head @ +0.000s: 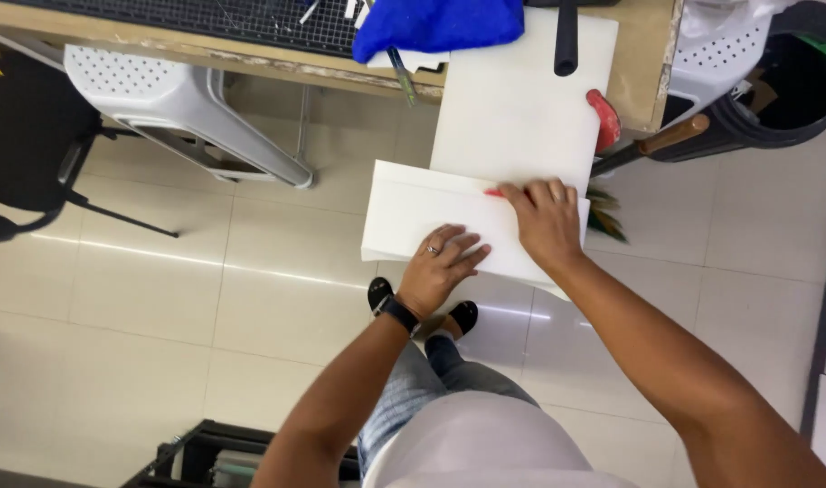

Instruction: Applying a white vinyl sheet to a rectangular object using a squeegee and a roller.

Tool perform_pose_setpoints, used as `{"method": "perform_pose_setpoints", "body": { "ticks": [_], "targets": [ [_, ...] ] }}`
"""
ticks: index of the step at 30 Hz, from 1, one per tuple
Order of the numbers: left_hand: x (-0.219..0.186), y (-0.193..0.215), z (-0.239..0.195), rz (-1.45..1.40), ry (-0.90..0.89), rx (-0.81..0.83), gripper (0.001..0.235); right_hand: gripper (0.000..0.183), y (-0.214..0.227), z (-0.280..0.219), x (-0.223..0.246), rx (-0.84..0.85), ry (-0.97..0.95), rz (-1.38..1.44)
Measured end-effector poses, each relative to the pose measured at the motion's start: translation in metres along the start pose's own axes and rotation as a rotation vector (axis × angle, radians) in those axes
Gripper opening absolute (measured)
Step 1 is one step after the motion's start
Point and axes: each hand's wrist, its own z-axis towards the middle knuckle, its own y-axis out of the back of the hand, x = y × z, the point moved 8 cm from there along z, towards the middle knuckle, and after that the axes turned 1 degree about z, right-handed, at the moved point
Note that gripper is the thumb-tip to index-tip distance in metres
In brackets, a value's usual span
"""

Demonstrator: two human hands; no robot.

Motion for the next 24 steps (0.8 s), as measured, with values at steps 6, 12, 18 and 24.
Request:
{"method": "perform_pose_setpoints", "body": {
  "ticks": [6,12,18,24],
  "targets": [
    [-0.001,0.001,-0.005,0.023,0.058,-0.053,0.04,0.027,0.002,-0.016,0.021,0.096,0.005,-0.003],
    [-0.002,0.004,-0.003,0.032,0.06,-0.064,0.041,0.03,-0.005,-0.002,0.014,-0.001,-0.084,0.003],
    [-0.003,0.012,-0.002,0.031,0.077,-0.106,0.041,0.029,-0.001,0.008,0.033,0.05,0.013,-0.019],
    [-0.001,0.012,-0.001,0.064,0.035,-0.129,0.044,0.032,0.002,0.006,0.037,-0.013,-0.065,0.017]
  ]
}}
